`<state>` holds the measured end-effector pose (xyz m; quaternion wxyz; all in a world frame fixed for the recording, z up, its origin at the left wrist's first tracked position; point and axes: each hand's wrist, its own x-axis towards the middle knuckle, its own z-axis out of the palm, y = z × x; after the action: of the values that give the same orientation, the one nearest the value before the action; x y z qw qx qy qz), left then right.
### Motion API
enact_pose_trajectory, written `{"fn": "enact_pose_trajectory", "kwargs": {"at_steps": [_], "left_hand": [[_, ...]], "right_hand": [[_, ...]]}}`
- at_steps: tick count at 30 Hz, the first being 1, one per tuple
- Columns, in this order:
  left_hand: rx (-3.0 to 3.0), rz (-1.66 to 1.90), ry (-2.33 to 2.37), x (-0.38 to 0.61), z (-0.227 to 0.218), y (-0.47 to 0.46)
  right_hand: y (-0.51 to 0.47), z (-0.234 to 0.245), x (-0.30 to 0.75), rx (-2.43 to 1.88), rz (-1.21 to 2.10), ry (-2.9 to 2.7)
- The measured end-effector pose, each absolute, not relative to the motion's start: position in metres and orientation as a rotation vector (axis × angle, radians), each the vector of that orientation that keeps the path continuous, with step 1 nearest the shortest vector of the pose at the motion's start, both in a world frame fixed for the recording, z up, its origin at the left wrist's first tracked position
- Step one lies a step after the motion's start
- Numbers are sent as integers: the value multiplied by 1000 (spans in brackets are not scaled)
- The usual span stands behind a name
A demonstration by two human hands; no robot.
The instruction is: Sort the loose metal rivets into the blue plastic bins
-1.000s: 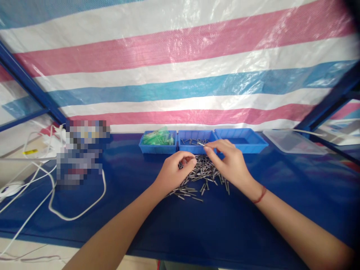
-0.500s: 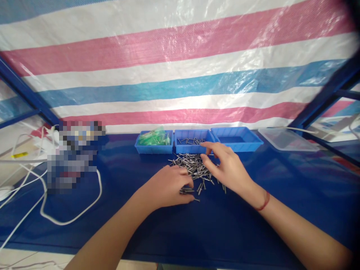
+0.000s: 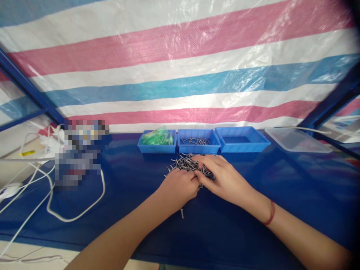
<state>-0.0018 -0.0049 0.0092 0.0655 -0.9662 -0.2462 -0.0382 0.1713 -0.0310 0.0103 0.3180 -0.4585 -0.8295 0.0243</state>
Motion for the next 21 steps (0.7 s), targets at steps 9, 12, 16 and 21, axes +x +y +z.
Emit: {"fn": "enact_pose_trajectory", "kwargs": {"at_steps": [9,12,16,21], "left_hand": [[-2903,-309,-770,-5,13,2],[-3014,-546,-971,-8,17,7],[-3142,-1043,-1304,-7,15,10],[-3133,-1528,-1544,-2,11,7]], "right_hand": [[-28,5,173,-1261,67,-2052],[-28,7,172,-1240,164,-1993],[-28,8,169,-1210,352,-1925],[-27,3,166,-1230,539,-1803]]}}
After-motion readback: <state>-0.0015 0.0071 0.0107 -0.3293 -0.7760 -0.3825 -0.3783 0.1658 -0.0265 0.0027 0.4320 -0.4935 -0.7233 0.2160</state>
